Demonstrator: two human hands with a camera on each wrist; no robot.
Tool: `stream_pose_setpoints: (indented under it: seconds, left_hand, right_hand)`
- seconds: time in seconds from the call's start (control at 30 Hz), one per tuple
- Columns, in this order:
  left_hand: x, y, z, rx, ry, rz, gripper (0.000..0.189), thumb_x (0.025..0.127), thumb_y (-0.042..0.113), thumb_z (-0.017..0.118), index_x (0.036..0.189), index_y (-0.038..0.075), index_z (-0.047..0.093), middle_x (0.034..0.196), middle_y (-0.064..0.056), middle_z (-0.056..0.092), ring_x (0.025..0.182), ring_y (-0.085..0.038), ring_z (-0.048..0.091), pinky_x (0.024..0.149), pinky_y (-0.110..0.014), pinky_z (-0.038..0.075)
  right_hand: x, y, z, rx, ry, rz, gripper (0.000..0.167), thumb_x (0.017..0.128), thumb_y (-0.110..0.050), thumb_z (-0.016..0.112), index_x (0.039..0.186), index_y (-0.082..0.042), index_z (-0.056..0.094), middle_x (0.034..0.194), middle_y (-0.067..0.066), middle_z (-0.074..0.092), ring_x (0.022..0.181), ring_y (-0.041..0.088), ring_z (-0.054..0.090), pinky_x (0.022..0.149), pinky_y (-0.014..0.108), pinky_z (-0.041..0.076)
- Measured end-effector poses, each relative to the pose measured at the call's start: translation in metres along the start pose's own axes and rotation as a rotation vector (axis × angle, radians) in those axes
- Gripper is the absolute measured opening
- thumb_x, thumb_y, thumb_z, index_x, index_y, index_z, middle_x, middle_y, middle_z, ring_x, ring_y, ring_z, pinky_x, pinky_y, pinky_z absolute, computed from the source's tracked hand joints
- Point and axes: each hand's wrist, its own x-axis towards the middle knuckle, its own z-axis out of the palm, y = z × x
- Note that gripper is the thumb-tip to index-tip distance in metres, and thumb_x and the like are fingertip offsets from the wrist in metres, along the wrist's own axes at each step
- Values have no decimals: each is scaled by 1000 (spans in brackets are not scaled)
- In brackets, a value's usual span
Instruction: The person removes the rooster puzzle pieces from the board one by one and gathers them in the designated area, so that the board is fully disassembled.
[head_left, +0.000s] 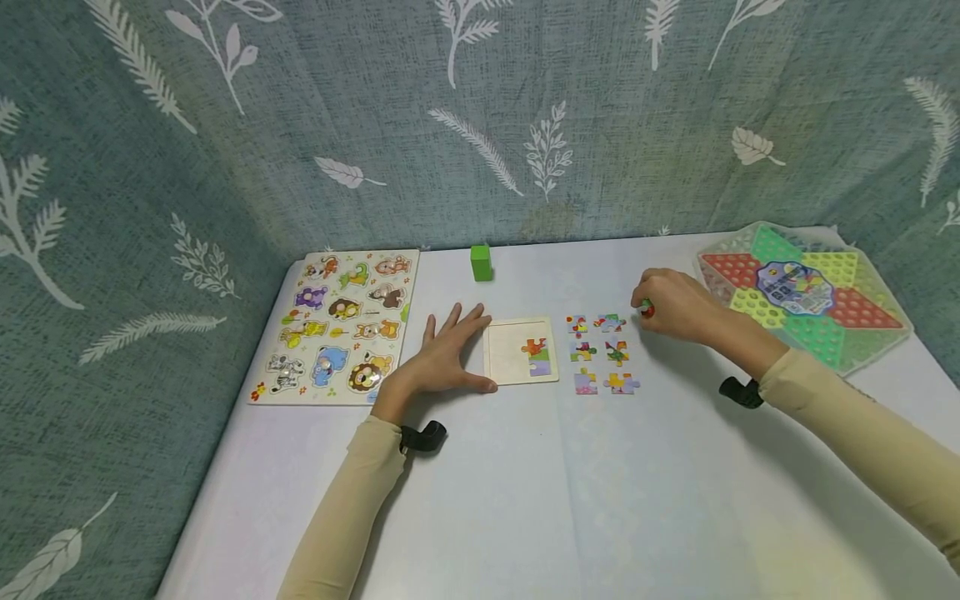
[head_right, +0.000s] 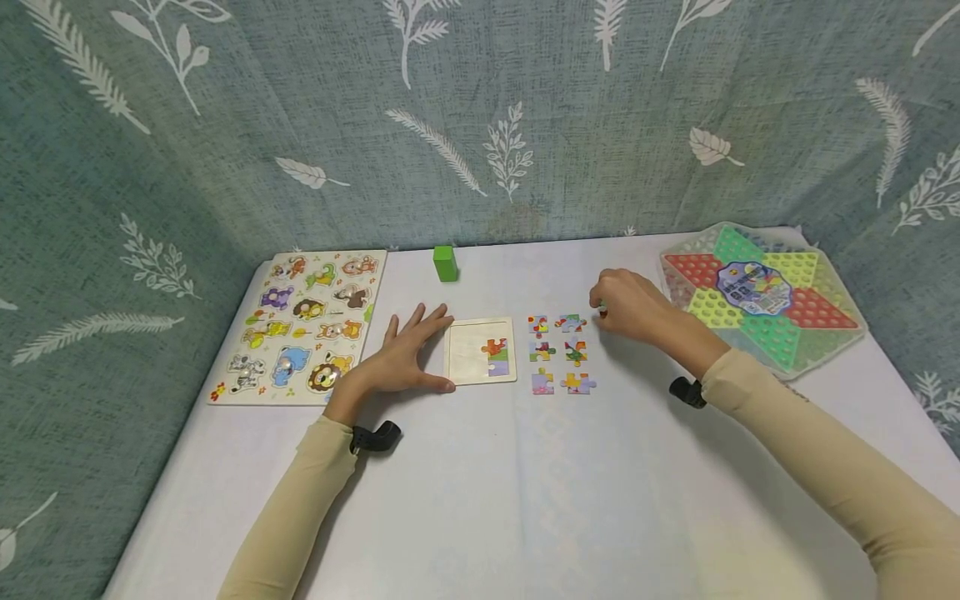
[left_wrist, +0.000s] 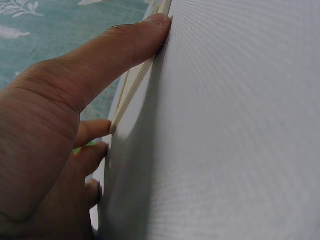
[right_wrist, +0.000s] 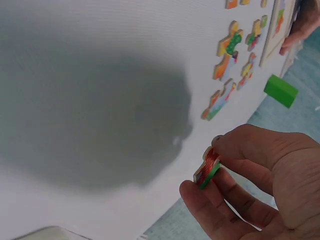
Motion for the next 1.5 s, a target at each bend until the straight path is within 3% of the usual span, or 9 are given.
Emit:
stream_pose_setpoints:
  seconds: [0.27, 1.03, 1.27, 1.5]
  left_hand:
    - [1, 0, 1, -1, -2, 1, 113, 70, 55, 87, 159, 19, 28, 167, 3, 10, 152, -24, -8, 115, -54, -17]
    - [-1, -1, 3, -1, -3, 0, 114, 68, 54, 88, 159, 19, 29, 167, 3, 10, 152, -24, -8, 114, -55, -17]
    - [-1, -1, 0, 1, 3, 4, 113, 70, 53, 88, 159, 18, 29, 167, 2, 10, 153, -26, -7, 114, -55, -17]
    - [0, -1, -1, 4, 1, -2, 113, 70, 53, 88, 159, 18, 29, 167, 2, 11, 153, -26, -6, 115, -56, -17]
  right_hand:
    - [-1, 5, 9, -19, -16, -3, 12, 80, -2, 77, 92, 0, 78, 94, 13, 66, 86, 30, 63, 70, 47, 53]
    - [1, 9, 18, -3, -27, -16, 21, 76, 0, 78, 96, -2, 75, 93, 11, 66, 82, 27, 61, 70, 47, 51]
    - [2, 4, 14, 4, -4, -38, 23, 77, 0, 78, 100, -1, 75, 94, 12, 66, 83, 27, 62, 69, 46, 51]
    - [8, -11, 10, 11, -7, -69, 23, 78, -3, 78, 101, -1, 74, 99, 13, 66, 91, 30, 63, 78, 51, 51]
